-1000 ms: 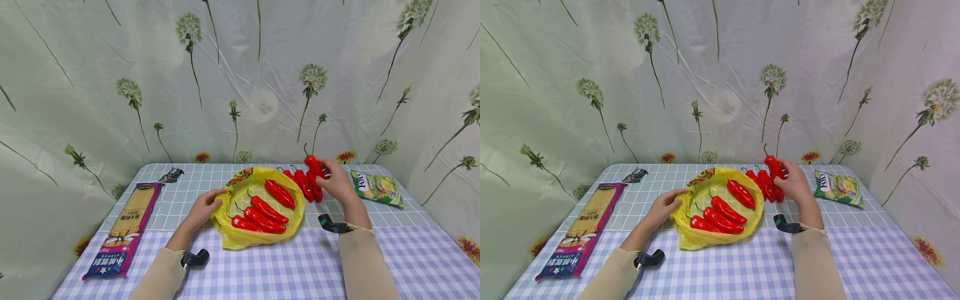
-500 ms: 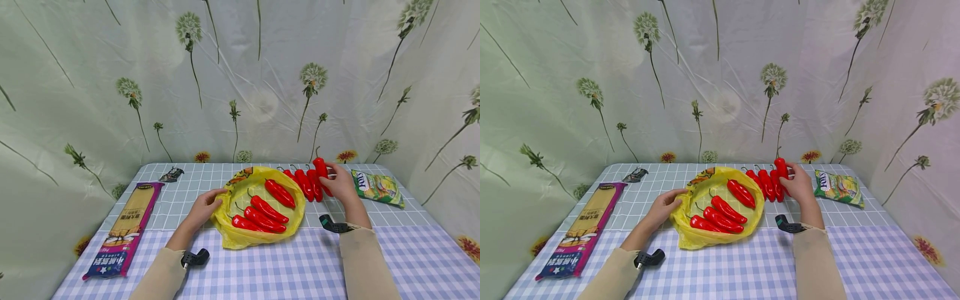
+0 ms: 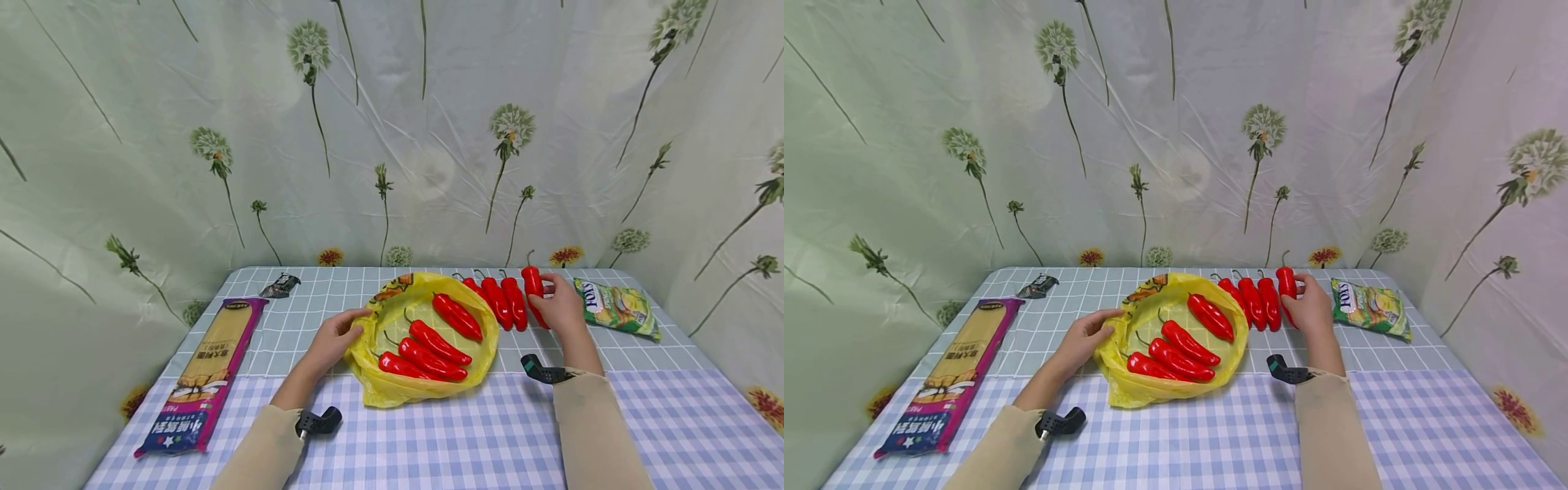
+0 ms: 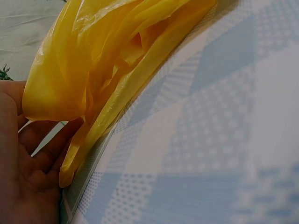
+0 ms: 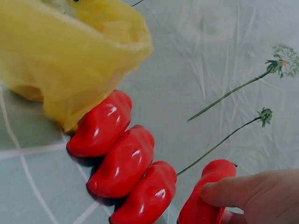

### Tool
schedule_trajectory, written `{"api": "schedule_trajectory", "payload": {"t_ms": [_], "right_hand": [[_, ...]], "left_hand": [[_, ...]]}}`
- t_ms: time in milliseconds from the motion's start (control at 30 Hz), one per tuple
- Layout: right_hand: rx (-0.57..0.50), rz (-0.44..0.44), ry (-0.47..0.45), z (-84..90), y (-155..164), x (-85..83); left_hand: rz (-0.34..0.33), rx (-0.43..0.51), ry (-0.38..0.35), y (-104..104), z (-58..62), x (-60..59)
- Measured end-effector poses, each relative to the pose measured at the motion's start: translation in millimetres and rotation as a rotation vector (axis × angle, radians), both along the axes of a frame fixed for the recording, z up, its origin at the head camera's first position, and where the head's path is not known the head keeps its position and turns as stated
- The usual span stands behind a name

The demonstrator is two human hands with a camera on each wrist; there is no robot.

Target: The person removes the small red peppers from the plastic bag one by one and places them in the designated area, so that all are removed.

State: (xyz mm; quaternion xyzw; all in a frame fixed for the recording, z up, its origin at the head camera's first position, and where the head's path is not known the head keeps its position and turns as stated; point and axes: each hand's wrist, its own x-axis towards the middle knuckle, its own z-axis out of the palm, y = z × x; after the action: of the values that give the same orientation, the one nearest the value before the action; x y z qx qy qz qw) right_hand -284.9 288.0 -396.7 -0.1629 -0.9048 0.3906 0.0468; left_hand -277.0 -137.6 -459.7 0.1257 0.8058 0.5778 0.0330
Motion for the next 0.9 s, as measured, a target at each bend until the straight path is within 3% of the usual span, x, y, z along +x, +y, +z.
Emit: {"api": "schedule_trajectory", "payload": {"t_ms": [267,900], "right_hand": [[0.06,-0.036,-0.026,-7.0,2.2,-3.3],[-0.036,-0.032,-0.046,-17.5,6.2,-5.9]], "left_hand": [[-0.003,-0.003,0.005,0.3,0.2,-0.1],[-0.005,-0.003,0.0,0.1,-1.3,-0.6]]}}
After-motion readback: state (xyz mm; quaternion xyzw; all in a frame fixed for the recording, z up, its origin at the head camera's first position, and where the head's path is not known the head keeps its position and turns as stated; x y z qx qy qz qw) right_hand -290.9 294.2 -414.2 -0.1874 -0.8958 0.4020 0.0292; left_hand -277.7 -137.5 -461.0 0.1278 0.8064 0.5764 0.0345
